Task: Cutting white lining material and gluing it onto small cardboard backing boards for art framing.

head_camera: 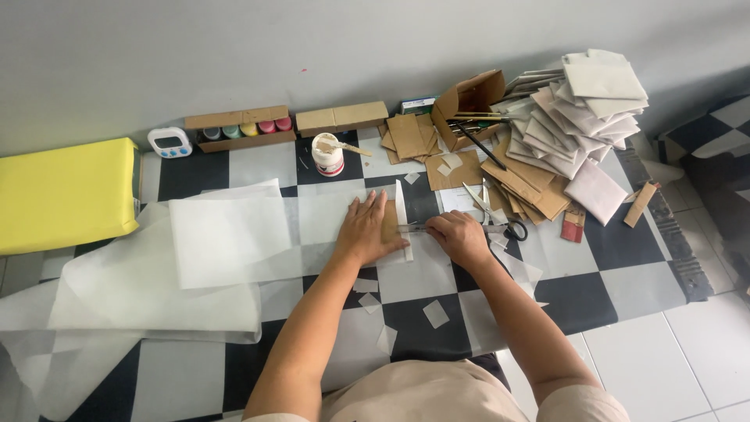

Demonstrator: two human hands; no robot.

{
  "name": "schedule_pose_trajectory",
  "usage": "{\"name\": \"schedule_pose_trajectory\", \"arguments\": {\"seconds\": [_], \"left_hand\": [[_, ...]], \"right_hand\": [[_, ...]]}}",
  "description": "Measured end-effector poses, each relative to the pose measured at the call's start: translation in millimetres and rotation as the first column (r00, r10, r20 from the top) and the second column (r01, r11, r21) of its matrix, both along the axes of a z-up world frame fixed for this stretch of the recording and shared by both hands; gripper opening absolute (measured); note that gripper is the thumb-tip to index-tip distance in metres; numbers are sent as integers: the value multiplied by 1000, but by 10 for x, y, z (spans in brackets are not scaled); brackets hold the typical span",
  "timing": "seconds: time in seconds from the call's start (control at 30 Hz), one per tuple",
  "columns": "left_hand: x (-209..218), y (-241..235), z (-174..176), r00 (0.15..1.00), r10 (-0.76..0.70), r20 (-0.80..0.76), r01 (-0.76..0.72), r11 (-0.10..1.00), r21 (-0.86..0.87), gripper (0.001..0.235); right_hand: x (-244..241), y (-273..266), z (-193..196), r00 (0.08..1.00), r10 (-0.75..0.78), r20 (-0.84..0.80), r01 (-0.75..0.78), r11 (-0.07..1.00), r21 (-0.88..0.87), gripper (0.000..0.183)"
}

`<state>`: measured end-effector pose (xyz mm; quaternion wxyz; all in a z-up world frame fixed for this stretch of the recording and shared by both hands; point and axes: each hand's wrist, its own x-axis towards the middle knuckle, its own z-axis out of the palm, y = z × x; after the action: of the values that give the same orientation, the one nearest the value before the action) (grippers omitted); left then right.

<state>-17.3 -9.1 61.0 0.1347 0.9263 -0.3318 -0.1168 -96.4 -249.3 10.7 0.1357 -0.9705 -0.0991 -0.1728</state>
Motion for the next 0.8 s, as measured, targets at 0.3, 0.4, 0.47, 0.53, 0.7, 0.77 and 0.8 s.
{"name": "schedule_pose_trajectory", "arguments": {"seconds": [0.3,0.4,0.47,0.53,0.7,0.77,0.8], "left_hand": [[-23,-2,-64,999,27,36,-24,995,-97,131],[-6,-8,-153,996,11,86,-4,996,-87,122],[6,-11,-163,996,3,84,4,997,-83,118],[7,-4,-138,997,-4,81,10,997,-79,114],[-29,17,68,997,-21,78,23,1000,-20,95],[-22,12,25,997,-29,68,30,999,-15,93],[-15,9,6,997,-40,59,40,999,-9,91]], "right_hand": [[496,4,-111,990,-45,136,51,998,-42,7],[661,-32,-248,986,-70,150,76,997,-33,9],[709,-23,-215,987,-75,141,80,996,-33,7],[750,-15,-189,988,-78,132,84,996,-34,6],[792,-5,-91,993,-69,93,74,996,-47,9],[791,2,0,996,-56,73,60,997,-46,8],[791,5,46,997,-47,54,49,998,-43,6]]}}
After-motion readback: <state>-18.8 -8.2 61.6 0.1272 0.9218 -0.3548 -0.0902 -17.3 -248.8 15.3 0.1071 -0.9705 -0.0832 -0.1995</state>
